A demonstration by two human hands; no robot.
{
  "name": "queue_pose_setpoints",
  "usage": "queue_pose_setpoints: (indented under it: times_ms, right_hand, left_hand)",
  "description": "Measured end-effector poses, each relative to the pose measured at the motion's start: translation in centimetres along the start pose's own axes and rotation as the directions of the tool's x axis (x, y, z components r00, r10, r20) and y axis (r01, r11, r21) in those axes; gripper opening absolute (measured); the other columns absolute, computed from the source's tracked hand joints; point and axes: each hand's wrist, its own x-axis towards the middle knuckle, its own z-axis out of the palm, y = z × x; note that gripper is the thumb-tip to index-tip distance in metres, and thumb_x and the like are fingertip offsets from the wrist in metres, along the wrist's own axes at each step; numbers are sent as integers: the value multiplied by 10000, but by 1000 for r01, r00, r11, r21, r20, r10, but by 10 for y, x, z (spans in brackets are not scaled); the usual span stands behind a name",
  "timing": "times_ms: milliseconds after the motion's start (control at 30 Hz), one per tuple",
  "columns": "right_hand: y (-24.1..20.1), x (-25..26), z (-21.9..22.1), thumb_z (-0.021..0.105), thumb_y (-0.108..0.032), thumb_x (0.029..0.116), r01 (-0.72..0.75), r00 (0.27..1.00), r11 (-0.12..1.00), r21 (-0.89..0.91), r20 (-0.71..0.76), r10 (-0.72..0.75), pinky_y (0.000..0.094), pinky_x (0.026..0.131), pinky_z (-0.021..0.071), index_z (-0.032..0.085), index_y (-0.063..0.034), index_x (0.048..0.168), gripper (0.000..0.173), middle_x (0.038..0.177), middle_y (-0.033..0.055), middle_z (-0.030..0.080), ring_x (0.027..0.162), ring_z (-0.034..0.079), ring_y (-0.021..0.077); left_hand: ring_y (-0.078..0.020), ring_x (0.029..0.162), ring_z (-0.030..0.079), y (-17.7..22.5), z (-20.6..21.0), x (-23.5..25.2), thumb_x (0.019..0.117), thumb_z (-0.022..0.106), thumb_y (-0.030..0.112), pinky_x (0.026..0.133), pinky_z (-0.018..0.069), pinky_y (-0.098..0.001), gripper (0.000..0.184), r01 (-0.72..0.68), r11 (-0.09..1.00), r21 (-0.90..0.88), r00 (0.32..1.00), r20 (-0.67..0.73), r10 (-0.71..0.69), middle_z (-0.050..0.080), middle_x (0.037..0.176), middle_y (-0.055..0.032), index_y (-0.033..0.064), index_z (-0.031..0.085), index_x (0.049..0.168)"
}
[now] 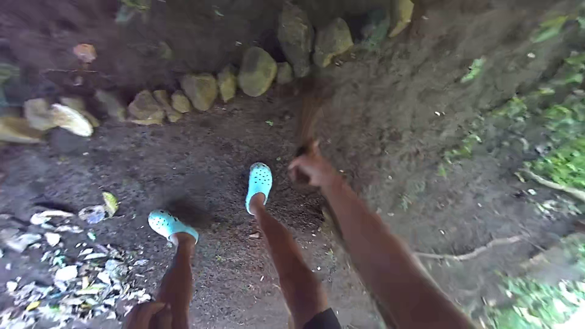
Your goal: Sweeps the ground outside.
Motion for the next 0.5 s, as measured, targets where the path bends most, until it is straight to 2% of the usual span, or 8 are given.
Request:
queue_pose_setpoints:
  times_ms: [67,100,167,200,300,400,467,500]
  right_hand:
    - [10,-35,98,733,-56,770,34,946,932,-360,313,86,441,572,590,113,-227,1595,1046,884,163,656,604,655,248]
    - [12,-58,124,736,-47,774,87,883,885,-458,446,144,457,554,578,73,-295,1624,1107,936,175,653,582,633,256]
    - [12,-105,151,769,-20,741,186,794,840,-509,582,177,501,513,574,123,-376,1619,1147,1093,198,646,561,625,289]
    - [11,-129,155,781,-23,743,195,790,849,-491,592,160,504,508,581,148,-384,1610,1133,1118,199,633,568,631,295]
    - [2,-178,139,795,-63,759,102,919,907,-409,387,71,472,502,575,168,-383,1595,1093,1018,176,640,573,620,282]
    - [-4,-164,128,719,-45,840,-19,999,920,-391,24,31,439,495,563,109,-345,1616,1032,923,168,625,551,607,254]
    - [-2,-132,163,654,-61,905,-54,992,953,-297,-127,16,383,504,557,284,-224,1519,735,816,105,593,550,596,197]
    - [-2,-116,203,633,-76,924,-37,987,975,-220,-158,1,357,511,555,423,-144,1369,498,763,75,591,553,596,173]
  left_hand:
    - [-350,1081,667,-10,11,-10,913,705,302,918,558,-553,302,69,995,-65,997,30,-67,688,1143,-193,43,728,1068]
    - [-366,1074,669,-16,18,-11,902,713,290,912,554,-575,304,98,990,-102,995,34,-95,690,1141,-201,35,732,1066]
    - [-355,1029,679,-31,34,-8,889,722,258,877,564,-569,260,125,975,-185,992,0,-127,694,1106,-189,40,742,1031]
    - [-340,1008,686,-40,41,-8,883,725,252,853,572,-563,237,126,968,-219,990,-30,-136,700,1087,-172,55,746,1013]
    - [-312,992,683,-72,57,-10,865,733,260,826,571,-554,188,120,950,-290,983,-103,-155,707,1046,-118,102,750,965]
    - [-289,965,684,-114,60,-10,853,710,272,815,574,-517,170,97,920,-379,966,-186,-178,710,1014,-92,125,752,927]
    - [-262,943,688,-138,62,-12,849,678,287,808,580,-487,179,61,902,-428,945,-266,-190,714,983,-76,133,752,902]
    - [-249,943,686,-147,62,-11,853,666,291,815,580,-475,180,44,890,-454,936,-293,-196,715,975,-67,138,752,896]
